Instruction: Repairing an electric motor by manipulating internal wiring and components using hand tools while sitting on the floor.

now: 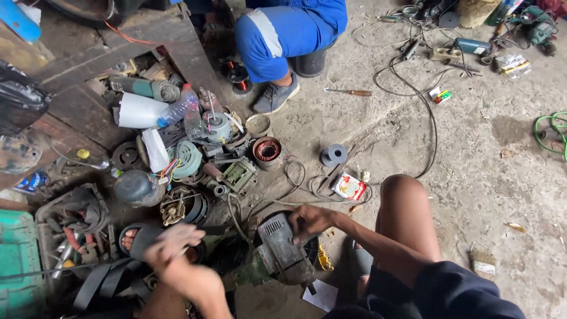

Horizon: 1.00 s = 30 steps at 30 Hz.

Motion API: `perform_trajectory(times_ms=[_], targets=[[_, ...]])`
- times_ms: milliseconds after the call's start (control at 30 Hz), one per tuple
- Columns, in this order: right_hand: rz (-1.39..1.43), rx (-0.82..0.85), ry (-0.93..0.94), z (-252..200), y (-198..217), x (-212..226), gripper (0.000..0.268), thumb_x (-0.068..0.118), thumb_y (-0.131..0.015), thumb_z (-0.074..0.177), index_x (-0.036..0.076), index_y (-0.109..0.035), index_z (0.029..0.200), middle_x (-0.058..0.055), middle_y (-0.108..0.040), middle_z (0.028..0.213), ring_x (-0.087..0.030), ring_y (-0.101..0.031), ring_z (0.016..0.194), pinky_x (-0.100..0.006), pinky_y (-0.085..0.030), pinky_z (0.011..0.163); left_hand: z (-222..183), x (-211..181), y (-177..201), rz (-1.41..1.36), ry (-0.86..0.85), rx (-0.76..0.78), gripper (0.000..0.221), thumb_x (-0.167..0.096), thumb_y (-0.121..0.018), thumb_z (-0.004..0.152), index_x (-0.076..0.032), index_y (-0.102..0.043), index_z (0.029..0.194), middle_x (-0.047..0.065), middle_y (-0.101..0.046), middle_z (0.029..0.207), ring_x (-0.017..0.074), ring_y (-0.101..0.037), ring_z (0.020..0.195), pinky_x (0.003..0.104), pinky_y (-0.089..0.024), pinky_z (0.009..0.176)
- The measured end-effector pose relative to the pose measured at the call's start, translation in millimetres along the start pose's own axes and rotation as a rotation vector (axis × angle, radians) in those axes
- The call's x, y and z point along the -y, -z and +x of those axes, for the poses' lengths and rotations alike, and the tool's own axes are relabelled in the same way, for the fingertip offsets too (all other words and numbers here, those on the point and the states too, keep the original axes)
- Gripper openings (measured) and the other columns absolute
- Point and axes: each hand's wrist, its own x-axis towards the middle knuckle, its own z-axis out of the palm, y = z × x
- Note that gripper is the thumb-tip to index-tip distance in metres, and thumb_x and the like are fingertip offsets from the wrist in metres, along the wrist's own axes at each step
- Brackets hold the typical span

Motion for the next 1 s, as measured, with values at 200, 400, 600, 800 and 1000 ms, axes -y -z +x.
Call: perform_trajectory(times_ms=[200,400,600,800,1000], targets=[[-0.059,0.077,-0.160,-6,2,-4,0.038,0.036,-0.104,0.079,0.014,-0.074,0.077,0.002,-0.079,0.088,-0.023,-0.072,0.099,-0.049,-0.055,0.108,-115,37,38,0.640,0.044,0.302,0.020,-0.020,-0.053,0.126,-0.001,-0.057,0.125,0.011,-0.077,0.106,0.0203,-0.073,0.078,0.036,-0.061,0.074],[0.018,-0.093,-0.272,5,23,40,0.025,0.024,-0.102,0.089,0.010,-0.080,0.086,0.001,-0.080,0.082,-0.016,-0.069,0.073,-0.034,-0.059,0.073,-138,50,47,0.915,-0.002,0.455,0.013,-0.010,-0.087,0.101,-0.004,-0.086,0.112,0.006,-0.091,0.091,0.0196,-0.082,0.072,0.035,-0.065,0.069],[-0.105,-0.219,-0.212,4,23,89,0.018,0.024,-0.098,0.093,0.010,-0.086,0.096,0.002,-0.085,0.090,-0.013,-0.074,0.075,-0.031,-0.060,0.075,-154,86,43,0.674,0.277,0.506,0.013,-0.009,-0.084,0.101,0.001,-0.089,0.108,0.005,-0.083,0.077,0.0155,-0.066,0.065,0.031,-0.058,0.065],[0.064,-0.259,-0.115,5,10,115,0.013,0.018,-0.088,0.102,0.008,-0.084,0.110,0.002,-0.073,0.083,-0.012,-0.059,0.072,-0.030,-0.051,0.070,-176,82,35,0.687,0.209,0.551,0.018,-0.010,-0.083,0.102,-0.001,-0.086,0.118,0.007,-0.092,0.100,0.0157,-0.079,0.079,0.031,-0.067,0.076],[-0.120,-0.226,-0.152,7,8,100,0.017,0.022,-0.094,0.097,0.012,-0.087,0.109,0.001,-0.084,0.085,-0.012,-0.069,0.068,-0.032,-0.057,0.067,-168,91,41,0.661,0.091,0.493,0.010,-0.010,-0.082,0.104,-0.003,-0.079,0.111,0.002,-0.093,0.095,0.0118,-0.081,0.074,0.027,-0.060,0.064]])
